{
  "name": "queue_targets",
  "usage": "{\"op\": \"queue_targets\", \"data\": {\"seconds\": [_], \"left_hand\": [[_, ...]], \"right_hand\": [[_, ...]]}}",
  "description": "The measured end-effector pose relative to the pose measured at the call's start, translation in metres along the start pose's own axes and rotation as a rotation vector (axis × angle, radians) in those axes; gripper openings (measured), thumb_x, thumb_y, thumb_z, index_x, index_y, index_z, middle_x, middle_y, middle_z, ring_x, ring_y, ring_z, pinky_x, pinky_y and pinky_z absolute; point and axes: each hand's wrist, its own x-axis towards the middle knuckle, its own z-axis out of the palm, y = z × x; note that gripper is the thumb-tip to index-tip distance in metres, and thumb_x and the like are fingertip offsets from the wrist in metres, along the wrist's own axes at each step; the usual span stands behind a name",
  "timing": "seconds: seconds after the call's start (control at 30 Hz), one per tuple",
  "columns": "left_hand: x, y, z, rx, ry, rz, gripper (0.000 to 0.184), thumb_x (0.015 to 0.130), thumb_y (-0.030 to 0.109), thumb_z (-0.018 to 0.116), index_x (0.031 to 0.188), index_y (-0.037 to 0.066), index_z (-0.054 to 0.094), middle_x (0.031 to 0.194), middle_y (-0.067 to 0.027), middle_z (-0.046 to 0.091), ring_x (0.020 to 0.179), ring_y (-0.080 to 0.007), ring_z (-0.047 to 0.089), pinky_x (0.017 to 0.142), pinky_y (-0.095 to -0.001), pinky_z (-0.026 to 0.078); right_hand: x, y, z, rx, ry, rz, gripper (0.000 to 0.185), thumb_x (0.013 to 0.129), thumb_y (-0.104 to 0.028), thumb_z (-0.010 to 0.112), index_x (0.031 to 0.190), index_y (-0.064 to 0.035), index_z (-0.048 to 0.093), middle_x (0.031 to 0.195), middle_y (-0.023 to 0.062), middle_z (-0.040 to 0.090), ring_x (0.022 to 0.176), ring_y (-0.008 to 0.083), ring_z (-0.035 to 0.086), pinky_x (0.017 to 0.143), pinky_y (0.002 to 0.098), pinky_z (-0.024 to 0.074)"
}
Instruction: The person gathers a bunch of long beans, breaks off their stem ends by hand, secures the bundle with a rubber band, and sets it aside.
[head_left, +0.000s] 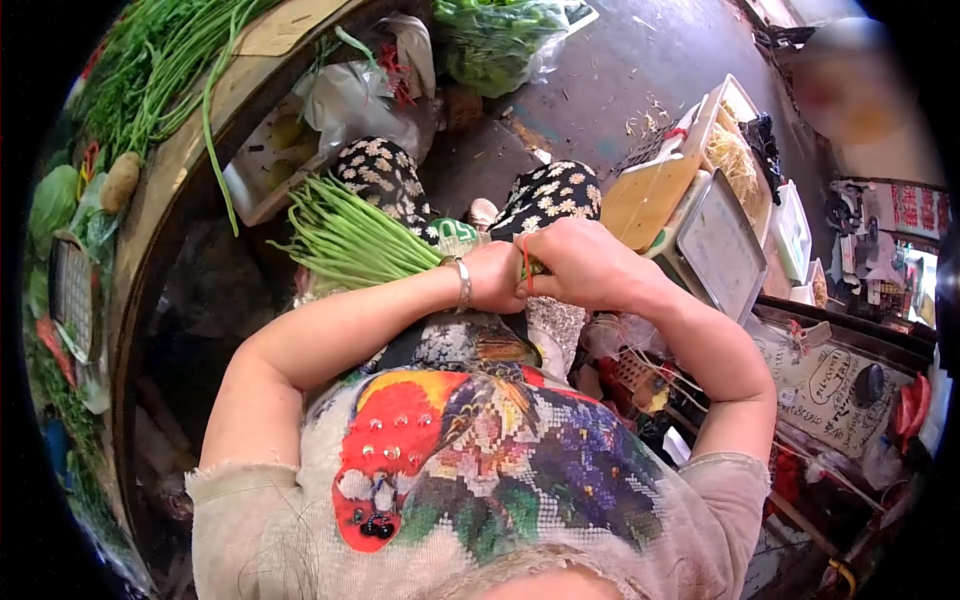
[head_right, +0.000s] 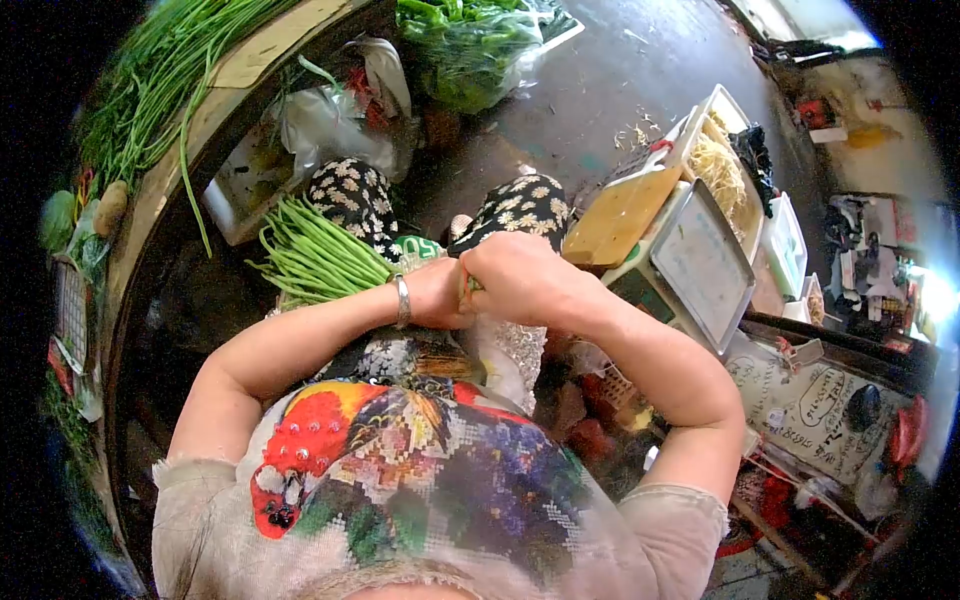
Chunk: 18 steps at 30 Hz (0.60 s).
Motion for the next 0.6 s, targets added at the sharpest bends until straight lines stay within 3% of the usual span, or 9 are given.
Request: {"op": "queue_targets", "data": {"seconds": [0.17,0.27,0.33,0.43,0.6], "left_hand": [[-0.002,0.005,-0.008,-0.021,-0.024,0.064,0.035,0.066,0.022,0.072,0.093,0.004,0.059,0.081,-0.0188,0.065,0.078,-0.0376,0.063,0.070,-0.0419,0.051],[-0.003,0.006,-0.010,0.049,-0.108,0.079,0.039,0.065,0.021,0.075,0.097,0.004,0.061,0.091,-0.0180,0.066,0.087,-0.0346,0.063,0.076,-0.0389,0.051],[0.001,-0.014,0.006,-0.102,0.087,0.288,0.042,0.060,0.034,0.079,0.090,0.008,0.065,0.085,-0.0154,0.067,0.082,-0.0348,0.064,0.073,-0.0412,0.051],[0.003,-0.021,0.008,-0.083,0.015,0.254,0.056,0.055,0.041,0.084,0.096,0.008,0.065,0.089,-0.0159,0.068,0.086,-0.0329,0.064,0.076,-0.0392,0.051],[-0.001,-0.018,0.003,-0.126,0.025,0.254,0.058,0.056,0.042,0.084,0.099,0.008,0.065,0.094,-0.0155,0.068,0.090,-0.0318,0.064,0.079,-0.0383,0.050]], "right_hand": [[0.005,-0.004,-0.004,-0.088,-0.089,0.028,0.017,0.073,-0.019,0.069,0.082,-0.0047,0.066,0.076,0.0158,0.065,0.078,0.0351,0.063,0.071,0.0426,0.0488],[0.006,-0.008,-0.007,-0.110,-0.064,-0.016,0.014,0.071,-0.018,0.067,0.076,-0.0050,0.068,0.072,0.0163,0.064,0.074,0.0352,0.063,0.068,0.0426,0.0493],[0.009,-0.011,-0.010,-0.246,-0.046,-0.069,0.015,0.069,-0.017,0.066,0.072,-0.0027,0.068,0.068,0.0182,0.062,0.070,0.0361,0.063,0.064,0.0426,0.0496],[0.011,-0.014,-0.014,-0.290,-0.008,-0.148,0.018,0.066,-0.017,0.065,0.068,0.0005,0.066,0.067,0.0206,0.061,0.066,0.0364,0.063,0.059,0.0419,0.0496],[0.014,-0.014,-0.012,-0.336,0.003,-0.177,0.017,0.062,-0.017,0.068,0.067,-0.0001,0.068,0.069,0.0199,0.064,0.069,0.0343,0.066,0.061,0.0410,0.0523]]}}
